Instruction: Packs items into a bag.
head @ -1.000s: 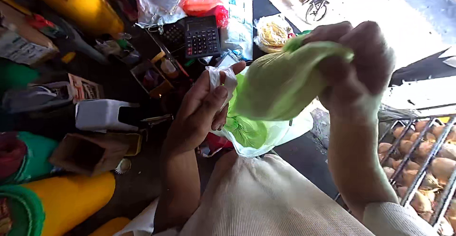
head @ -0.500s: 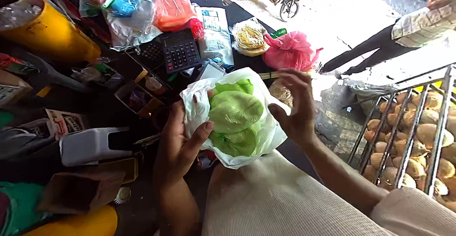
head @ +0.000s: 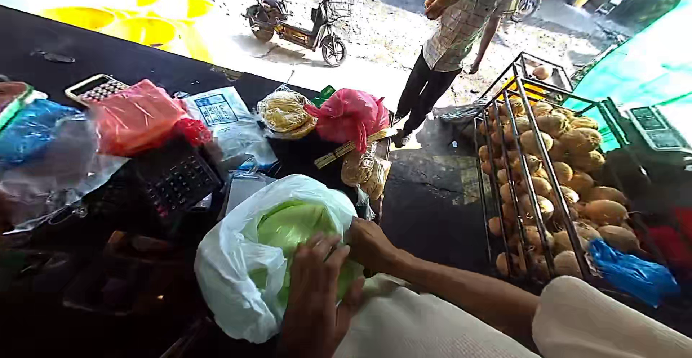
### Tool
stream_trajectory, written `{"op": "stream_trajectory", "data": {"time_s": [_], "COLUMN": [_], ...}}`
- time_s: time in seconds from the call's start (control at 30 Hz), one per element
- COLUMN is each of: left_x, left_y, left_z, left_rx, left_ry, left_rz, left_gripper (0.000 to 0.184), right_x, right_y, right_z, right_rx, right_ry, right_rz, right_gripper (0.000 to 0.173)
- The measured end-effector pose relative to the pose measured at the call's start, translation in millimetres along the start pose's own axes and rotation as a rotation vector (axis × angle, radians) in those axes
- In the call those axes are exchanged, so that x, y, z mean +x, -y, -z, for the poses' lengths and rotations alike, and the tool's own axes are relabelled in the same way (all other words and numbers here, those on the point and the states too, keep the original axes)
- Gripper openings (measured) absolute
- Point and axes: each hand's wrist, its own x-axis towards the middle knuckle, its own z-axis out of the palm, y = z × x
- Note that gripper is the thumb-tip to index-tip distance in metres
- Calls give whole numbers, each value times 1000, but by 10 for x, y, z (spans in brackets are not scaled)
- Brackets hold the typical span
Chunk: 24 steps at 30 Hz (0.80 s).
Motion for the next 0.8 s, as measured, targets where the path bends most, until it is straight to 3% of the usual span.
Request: {"op": "stream_trajectory", "data": {"time_s": [0.1,0.2,0.3,0.5,0.6,0.67,0.8], "left_x": [-3,-129,-233,-143,34,108,127], "left_y": [112,110,222,347,283,255,220], "left_z": [-78,-15,68,385,512,542,521], "left_rx": [140,141,272,270,364,398,419], "left_ry": [-91,-210,-188,-38,155,218,229], "left_rz": [49,189,386,496,524,538,497], "left_gripper": [42,45,62,78,82,85,82], "right_x": [97,-53,-275,-420,-396,-447,-636], "right_y": [-21,29,63,174,171,116,154], "right_z": [49,464,784,982,935,915,732], "right_rx": [139,170,244,851,1005,923,619], "right_ry": [-147,-326,-299,-188,-206,-209,-210], "right_rz": [30,29,55,110,-4,60,213], "right_gripper": [24,18,16,13,22,19,52]}}
